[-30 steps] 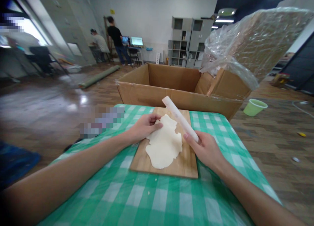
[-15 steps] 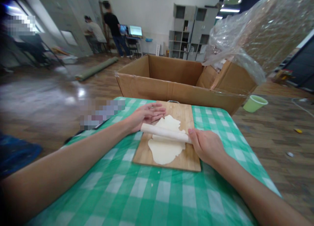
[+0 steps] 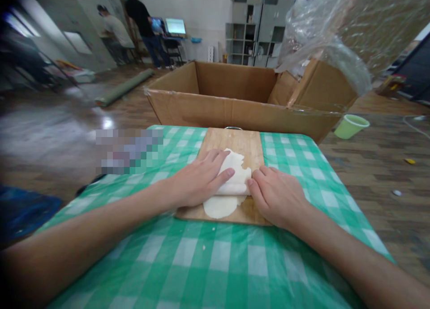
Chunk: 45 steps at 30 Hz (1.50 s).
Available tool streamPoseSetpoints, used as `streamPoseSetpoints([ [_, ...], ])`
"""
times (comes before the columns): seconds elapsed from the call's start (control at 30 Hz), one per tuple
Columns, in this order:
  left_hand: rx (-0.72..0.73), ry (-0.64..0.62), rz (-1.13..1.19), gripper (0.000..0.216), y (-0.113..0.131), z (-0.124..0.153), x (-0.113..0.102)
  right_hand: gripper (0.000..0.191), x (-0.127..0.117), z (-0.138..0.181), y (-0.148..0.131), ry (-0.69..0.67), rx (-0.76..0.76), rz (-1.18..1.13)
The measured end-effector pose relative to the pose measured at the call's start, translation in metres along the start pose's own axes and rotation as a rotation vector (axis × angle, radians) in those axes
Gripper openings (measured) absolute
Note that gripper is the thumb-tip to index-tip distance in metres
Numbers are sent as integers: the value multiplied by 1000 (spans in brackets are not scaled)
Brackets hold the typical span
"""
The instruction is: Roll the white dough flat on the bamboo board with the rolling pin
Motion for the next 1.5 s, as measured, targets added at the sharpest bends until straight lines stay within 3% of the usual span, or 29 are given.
streamPoseSetpoints([
  [0.3, 70, -43, -123, 64, 10, 15, 0, 49, -6, 18, -16, -70, -73, -59],
  [0.47, 143, -79, -308, 65, 21, 24, -1, 47, -5, 32, -21, -100, -76, -9],
  [0.63, 170, -81, -422, 67, 30, 36, -3, 39, -7, 43, -31, -37, -136, 14],
  [0.87, 154, -57, -377, 76, 39, 57, -8, 41, -9, 50, -36, -2, -137, -33],
  [1.07, 152, -86, -362, 76, 36, 51, -7, 51, -7, 38, -31, -43, -103, -41],
  [1.3, 139, -64, -358, 72, 24, 32, -3, 63, -2, 10, -22, -30, -74, 159],
  [1.5, 134, 26, -352, 70, 10, 7, -1, 67, 1, -20, -9, 50, -44, 278],
])
Point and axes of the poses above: each hand's wrist, its own z-axis away from the middle knuckle, its own x-axis out of the palm, y = z × x, the point moved 6 cm from there along -z, towards the middle knuckle, and after that the axes turned 13 degrees about y, right-handed, at the moved point
